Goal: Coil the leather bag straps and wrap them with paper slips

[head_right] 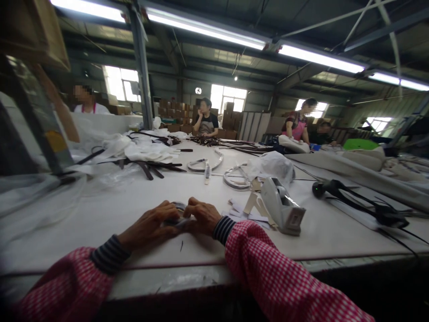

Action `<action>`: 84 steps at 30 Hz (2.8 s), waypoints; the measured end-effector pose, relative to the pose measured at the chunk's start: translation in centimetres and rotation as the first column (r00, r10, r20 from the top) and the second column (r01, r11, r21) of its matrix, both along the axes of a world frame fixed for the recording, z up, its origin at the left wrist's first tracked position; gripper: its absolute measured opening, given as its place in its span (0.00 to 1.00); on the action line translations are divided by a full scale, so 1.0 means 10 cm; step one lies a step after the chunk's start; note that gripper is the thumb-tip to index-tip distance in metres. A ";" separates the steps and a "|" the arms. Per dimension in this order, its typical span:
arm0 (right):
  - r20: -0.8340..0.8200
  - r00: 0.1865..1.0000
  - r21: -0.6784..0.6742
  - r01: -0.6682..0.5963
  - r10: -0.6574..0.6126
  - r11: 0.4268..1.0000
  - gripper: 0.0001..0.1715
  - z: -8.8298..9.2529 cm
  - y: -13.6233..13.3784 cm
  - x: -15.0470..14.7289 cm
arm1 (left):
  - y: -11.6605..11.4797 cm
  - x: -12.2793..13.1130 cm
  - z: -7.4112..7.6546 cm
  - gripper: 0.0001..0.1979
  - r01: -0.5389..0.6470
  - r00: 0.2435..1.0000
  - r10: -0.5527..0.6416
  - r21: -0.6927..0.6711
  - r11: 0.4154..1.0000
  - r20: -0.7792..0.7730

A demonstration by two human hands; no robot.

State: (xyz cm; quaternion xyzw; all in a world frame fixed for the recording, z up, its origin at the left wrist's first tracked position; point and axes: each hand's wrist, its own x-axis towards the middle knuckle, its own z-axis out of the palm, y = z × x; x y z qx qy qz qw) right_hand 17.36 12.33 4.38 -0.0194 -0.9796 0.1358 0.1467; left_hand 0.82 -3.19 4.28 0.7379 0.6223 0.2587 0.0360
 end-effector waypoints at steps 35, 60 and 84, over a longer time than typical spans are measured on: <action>0.049 0.837 0.107 0.537 -0.544 0.836 0.09 0.31 0.46 1.72 | 0.13 0.09 -0.18 0.06 -0.077 0.971 0.099 0.107 0.991 -0.220; -0.093 0.809 0.060 0.586 -0.580 0.808 0.12 -0.12 0.86 1.31 | 0.70 0.57 0.01 0.15 -0.068 -0.143 0.098 -0.109 0.992 0.985; -0.274 0.678 -0.766 0.276 -0.683 0.581 0.20 0.32 0.51 1.49 | 0.66 0.55 -0.06 0.13 0.094 -0.087 0.119 -0.110 0.989 0.989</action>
